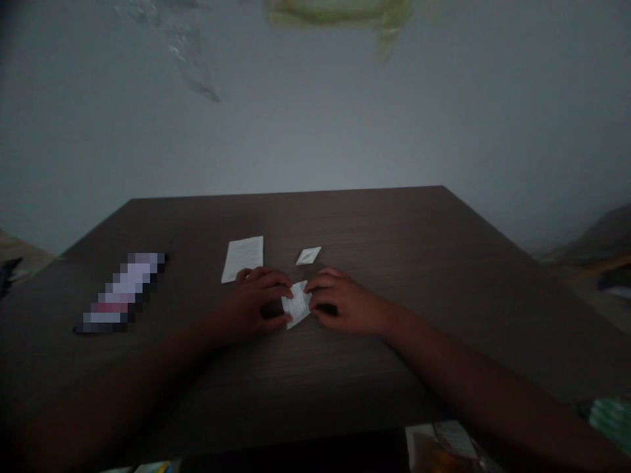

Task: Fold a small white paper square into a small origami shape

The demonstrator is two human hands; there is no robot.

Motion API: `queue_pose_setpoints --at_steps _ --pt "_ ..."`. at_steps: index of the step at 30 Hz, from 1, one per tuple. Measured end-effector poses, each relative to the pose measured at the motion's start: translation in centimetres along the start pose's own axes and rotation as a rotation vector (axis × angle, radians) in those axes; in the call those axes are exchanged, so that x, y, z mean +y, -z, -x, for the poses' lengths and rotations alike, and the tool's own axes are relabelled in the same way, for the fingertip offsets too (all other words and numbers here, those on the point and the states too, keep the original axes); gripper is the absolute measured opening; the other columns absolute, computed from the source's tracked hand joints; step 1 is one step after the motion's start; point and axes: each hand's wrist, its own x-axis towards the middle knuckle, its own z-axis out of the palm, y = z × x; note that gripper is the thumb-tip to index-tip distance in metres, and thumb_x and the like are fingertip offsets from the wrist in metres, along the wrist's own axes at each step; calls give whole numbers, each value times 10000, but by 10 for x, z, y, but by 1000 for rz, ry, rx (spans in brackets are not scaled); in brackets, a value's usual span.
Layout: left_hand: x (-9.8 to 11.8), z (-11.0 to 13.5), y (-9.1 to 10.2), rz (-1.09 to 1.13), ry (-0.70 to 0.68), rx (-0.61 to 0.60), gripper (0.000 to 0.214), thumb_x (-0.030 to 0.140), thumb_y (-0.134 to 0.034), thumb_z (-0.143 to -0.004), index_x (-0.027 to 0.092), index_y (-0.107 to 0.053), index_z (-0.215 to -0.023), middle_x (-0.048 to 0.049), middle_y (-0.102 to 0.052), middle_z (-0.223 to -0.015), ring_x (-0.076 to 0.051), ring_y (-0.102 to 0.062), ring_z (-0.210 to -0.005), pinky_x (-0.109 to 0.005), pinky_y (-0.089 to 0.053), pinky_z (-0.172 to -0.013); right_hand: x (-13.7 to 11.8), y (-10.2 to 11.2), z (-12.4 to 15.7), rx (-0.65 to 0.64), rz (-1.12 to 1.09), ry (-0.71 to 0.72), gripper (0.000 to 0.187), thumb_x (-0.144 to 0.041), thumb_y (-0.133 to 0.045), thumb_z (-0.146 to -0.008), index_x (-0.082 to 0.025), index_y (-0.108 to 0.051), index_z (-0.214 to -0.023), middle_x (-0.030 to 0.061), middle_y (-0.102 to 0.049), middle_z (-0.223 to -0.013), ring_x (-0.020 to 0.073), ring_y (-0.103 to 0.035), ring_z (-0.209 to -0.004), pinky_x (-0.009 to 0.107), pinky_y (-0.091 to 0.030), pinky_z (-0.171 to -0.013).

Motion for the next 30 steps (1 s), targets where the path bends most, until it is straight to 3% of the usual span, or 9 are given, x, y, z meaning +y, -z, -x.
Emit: queue_pose_setpoints --at_steps 5,14,22,26,30 --pt "2 0 -2 -4 -50 -44 285 242 -926 -1002 279 -871 -1278 -49 -843 -1402 -380 -701 -1403 -640 -422 -1284 -1 -1 -1 78 5 -77 130 -230 -715 -1148 -270 -839 -1149 105 -834 -1292 301 -783 -1249 559 -638 -1166" --pt "4 4 -13 -47 -180 -41 214 297 -883 -1082 281 -868 -1295 -54 -828 -1289 -338 -724 -1298 -555 -468 -1226 -3 -8 -1 134 33 -161 125 -239 -715 -1149 -267 -817 -1216 104 -805 -1232 305 -763 -1221 516 -652 -1108" --pt "-3 5 -23 -15 -285 22 247 277 -819 -1136 227 -839 -1378 -70 -827 -1293 -313 -735 -1257 -459 -501 -1130 -6 -13 1 218 -21 -74 157 -125 -699 -1099 -277 -693 -1138 43 -771 -1062 247 -738 -999 404 -629 -931" --pt "-9 4 -26 12 -269 32 238 280 -757 -1173 237 -829 -1396 -67 -845 -1305 -305 -738 -1271 -465 -495 -1145 -10 -10 0 224 -19 31 182 -107 -662 -1113 -287 -668 -1130 32 -757 -1024 241 -723 -959 388 -610 -879" --pt "-14 3 -27 2 -267 38 177 288 -736 -1182 250 -848 -1314 -64 -843 -1251 -308 -736 -1250 -497 -491 -1157 -12 -5 0 276 -25 7 186 -111 -620 -1122 -284 -675 -1163 50 -759 -1051 254 -735 -983 404 -622 -878"
